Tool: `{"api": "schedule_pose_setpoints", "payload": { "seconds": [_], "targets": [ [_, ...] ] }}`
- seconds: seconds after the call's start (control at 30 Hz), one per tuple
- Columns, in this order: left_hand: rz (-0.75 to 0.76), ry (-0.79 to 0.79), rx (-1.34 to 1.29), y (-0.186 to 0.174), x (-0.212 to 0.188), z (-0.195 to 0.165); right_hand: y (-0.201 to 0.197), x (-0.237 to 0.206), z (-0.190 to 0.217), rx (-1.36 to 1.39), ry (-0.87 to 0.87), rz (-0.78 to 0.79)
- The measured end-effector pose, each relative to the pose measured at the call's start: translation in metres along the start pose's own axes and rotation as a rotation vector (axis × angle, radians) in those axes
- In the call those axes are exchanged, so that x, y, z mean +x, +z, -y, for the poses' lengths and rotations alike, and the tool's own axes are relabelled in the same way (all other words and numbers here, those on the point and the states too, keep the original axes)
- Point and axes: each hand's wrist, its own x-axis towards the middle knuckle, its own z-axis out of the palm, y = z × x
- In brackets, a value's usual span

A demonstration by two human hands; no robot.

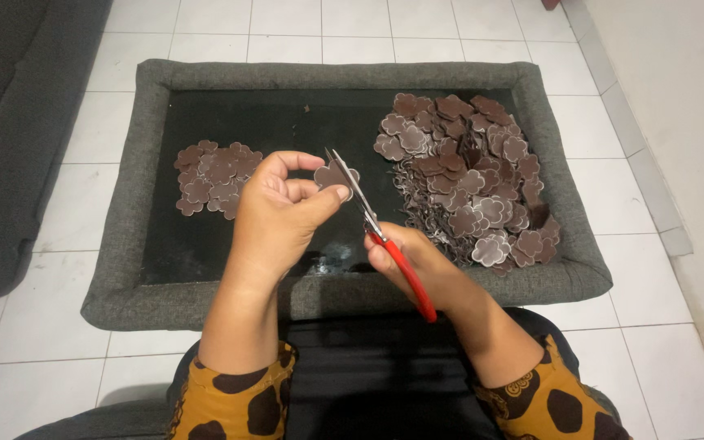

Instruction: The person sits at a low table and uses red-handled scissors to trim excess material from the edges of small flower-shaped fabric pieces, one at a time. Trimmed pieces are placed in a pile on the left side of the table while untrimmed pieces remain in a larger pile on the right.

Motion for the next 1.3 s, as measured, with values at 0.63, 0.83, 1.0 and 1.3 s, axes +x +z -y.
{"api": "schedule_pose_setpoints", "payload": {
  "seconds": [0.63,0.83,1.0,1.3],
  "targets": [
    [0.030,-0.046,0.025,-0.001,0.000,0.006,-0.004,0.000,-0.004,-0.195,-0.146,0.048],
    [0.028,-0.046,-0.008,-0.002,-0.001,0.007,-0.003,0.000,-0.002,-0.172,-0.116,0.041],
    [0.085,-0.013,-0.124,-0.003,0.000,0.013,-0.003,0.002,-0.002,-0.116,-0.065,0.035],
    [0.120,-0.007,-0.144,-0.006,0.001,0.023,-0.005,-0.007,0.001,0.081,-0.053,0.105]
  ]
}}
